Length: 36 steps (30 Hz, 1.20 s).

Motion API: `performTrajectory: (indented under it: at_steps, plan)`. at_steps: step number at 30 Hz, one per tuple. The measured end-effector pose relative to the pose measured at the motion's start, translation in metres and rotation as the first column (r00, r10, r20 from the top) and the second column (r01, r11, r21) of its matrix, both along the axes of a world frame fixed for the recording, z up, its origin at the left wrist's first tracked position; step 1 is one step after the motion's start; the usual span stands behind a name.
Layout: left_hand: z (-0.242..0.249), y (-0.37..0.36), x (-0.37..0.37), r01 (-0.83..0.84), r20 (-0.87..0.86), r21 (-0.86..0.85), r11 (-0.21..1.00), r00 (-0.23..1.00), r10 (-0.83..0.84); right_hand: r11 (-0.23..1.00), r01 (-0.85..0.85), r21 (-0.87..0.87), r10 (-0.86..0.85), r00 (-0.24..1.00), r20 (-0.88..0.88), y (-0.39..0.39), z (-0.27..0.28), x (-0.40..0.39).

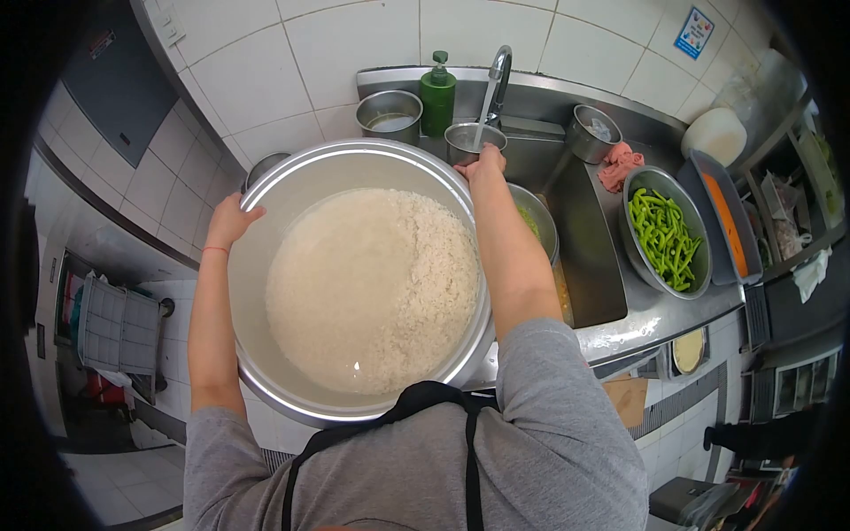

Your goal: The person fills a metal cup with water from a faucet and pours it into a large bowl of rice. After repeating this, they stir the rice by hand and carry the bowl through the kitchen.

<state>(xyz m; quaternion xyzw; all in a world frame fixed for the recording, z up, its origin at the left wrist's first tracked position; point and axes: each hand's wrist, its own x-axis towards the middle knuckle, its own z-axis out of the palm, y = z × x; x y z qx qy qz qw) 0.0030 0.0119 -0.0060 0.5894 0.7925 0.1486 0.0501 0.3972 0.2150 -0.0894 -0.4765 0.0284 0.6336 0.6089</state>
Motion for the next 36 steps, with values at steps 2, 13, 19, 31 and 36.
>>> performTrajectory:
  at_steps: [2,13,19,31,36]
  plan:
    - [0.000,0.000,0.000,0.001,0.002,0.012,1.000,1.000,-0.001,1.000,0.001,-0.013,-0.001,1.000,-0.014,-0.005,0.007,-0.002]
    - [-0.007,0.002,-0.007,0.027,-0.010,0.033,0.999,1.000,-0.027,1.000,0.007,-0.001,-0.007,1.000,-0.004,-0.005,0.005,-0.003]
    - [-0.001,0.000,-0.001,0.009,-0.006,0.008,1.000,1.000,-0.009,1.000,-0.021,-0.006,0.021,1.000,0.018,-0.004,0.003,-0.001]
    - [-0.001,0.000,-0.003,-0.003,0.004,-0.004,1.000,1.000,0.003,0.999,-0.013,-0.029,0.013,1.000,-0.008,0.004,-0.003,0.001]
    - [-0.002,0.001,-0.003,0.004,-0.001,0.009,1.000,1.000,-0.004,0.999,0.026,-0.026,-0.026,1.000,0.000,-0.005,0.006,-0.003]
